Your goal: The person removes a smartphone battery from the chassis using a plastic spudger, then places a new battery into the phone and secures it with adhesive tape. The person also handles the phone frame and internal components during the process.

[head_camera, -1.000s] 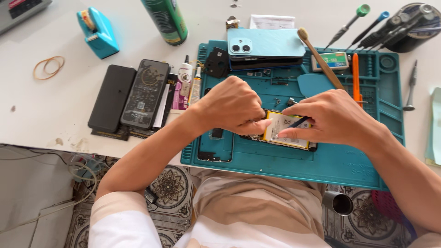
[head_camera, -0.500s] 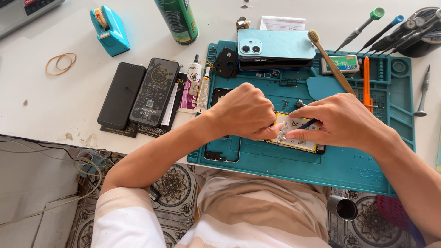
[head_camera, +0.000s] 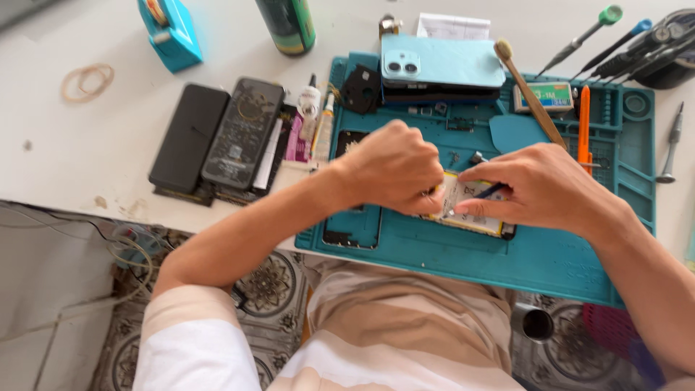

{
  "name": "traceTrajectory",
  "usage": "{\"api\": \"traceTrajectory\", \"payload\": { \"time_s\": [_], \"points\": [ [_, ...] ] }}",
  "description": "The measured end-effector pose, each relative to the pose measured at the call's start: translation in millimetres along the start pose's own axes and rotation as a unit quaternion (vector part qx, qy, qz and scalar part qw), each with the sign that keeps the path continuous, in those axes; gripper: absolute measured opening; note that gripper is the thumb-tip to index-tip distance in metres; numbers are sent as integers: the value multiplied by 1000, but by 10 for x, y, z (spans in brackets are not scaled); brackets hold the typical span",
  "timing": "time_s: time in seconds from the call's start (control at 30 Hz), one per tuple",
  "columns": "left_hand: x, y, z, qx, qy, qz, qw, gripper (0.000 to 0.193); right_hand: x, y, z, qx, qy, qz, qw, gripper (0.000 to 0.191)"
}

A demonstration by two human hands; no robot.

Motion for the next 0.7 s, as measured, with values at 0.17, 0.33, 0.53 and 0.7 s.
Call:
{"api": "traceTrajectory", "payload": {
  "time_s": [0.17, 0.33, 0.53, 0.7],
  "points": [
    [68, -111, -196, 96, 13, 22, 995, 29, 21, -30, 0, -28, -28, 18, 999, 54],
    [38, -102, -225, 149, 15, 6, 989, 18, 31, -19, 48, -35, -65, 32, 997, 52],
    [1, -116, -185, 150, 2, 5, 989, 18, 59, -32, 74, -24, -60, 32, 997, 50],
    [-18, -75, -198, 118, -12, -3, 993, 19, 49, -22, 13, -30, -73, 15, 997, 64]
  ]
}}
Point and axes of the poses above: each hand's wrist, its own x-axis away from the middle knuckle, its own y-axis out of the palm, z = x × y, the point moved 2 cm from there along -x, towards the middle knuckle
